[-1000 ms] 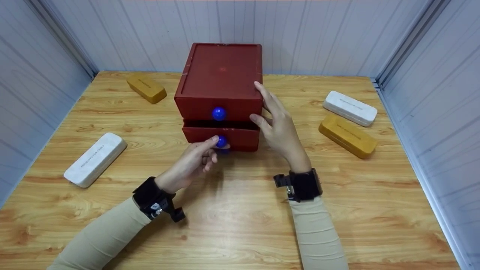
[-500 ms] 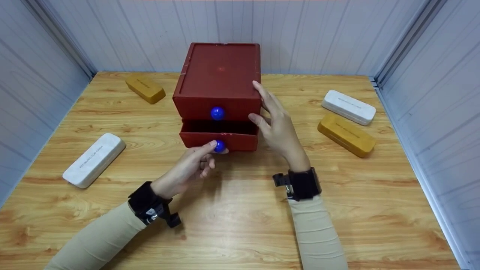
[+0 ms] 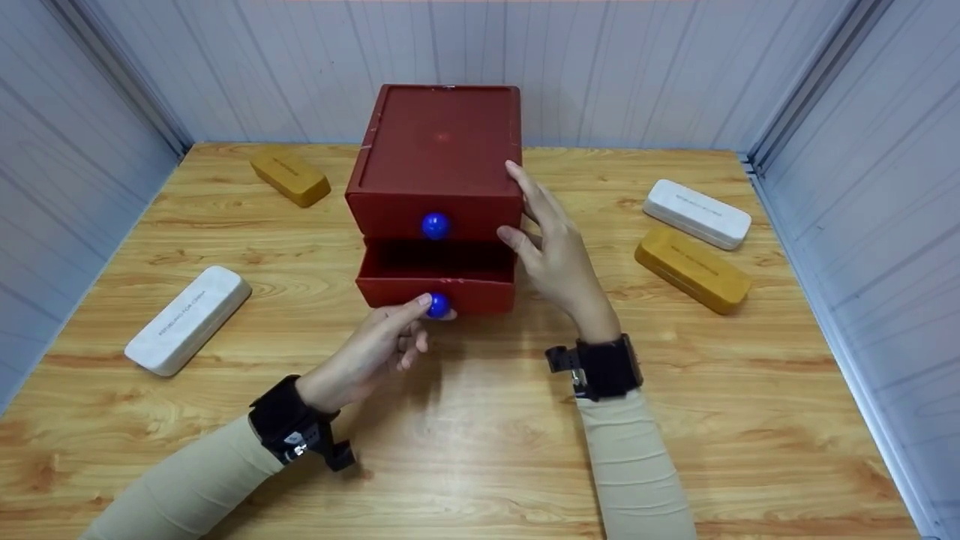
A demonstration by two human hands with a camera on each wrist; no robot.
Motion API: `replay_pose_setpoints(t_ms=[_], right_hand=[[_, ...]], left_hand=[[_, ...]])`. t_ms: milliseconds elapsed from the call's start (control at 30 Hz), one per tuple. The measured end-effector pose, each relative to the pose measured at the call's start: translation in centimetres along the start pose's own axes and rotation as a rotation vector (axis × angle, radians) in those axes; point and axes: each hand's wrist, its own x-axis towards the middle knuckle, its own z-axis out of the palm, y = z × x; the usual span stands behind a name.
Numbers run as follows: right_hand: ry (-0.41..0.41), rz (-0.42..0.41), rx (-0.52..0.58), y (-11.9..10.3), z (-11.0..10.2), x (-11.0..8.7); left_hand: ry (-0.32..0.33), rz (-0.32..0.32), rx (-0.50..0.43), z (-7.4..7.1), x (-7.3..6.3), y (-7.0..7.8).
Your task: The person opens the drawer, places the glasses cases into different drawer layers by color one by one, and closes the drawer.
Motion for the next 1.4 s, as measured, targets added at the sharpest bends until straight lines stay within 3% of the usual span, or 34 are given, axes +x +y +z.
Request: replay_pose_setpoints(t_ms=[633,1400], right_hand=[[-0.007,0.006,-0.004,0.2,0.2,0.0],[-0.003,-0.006,-0.029,0.0,0.0,0.1]], left_hand=[[-0.002,-0.016,-0.007,0.3,-1.5,-0.7],[-0.038,-0.041,0.048,0.7,-3.5,-1.1]])
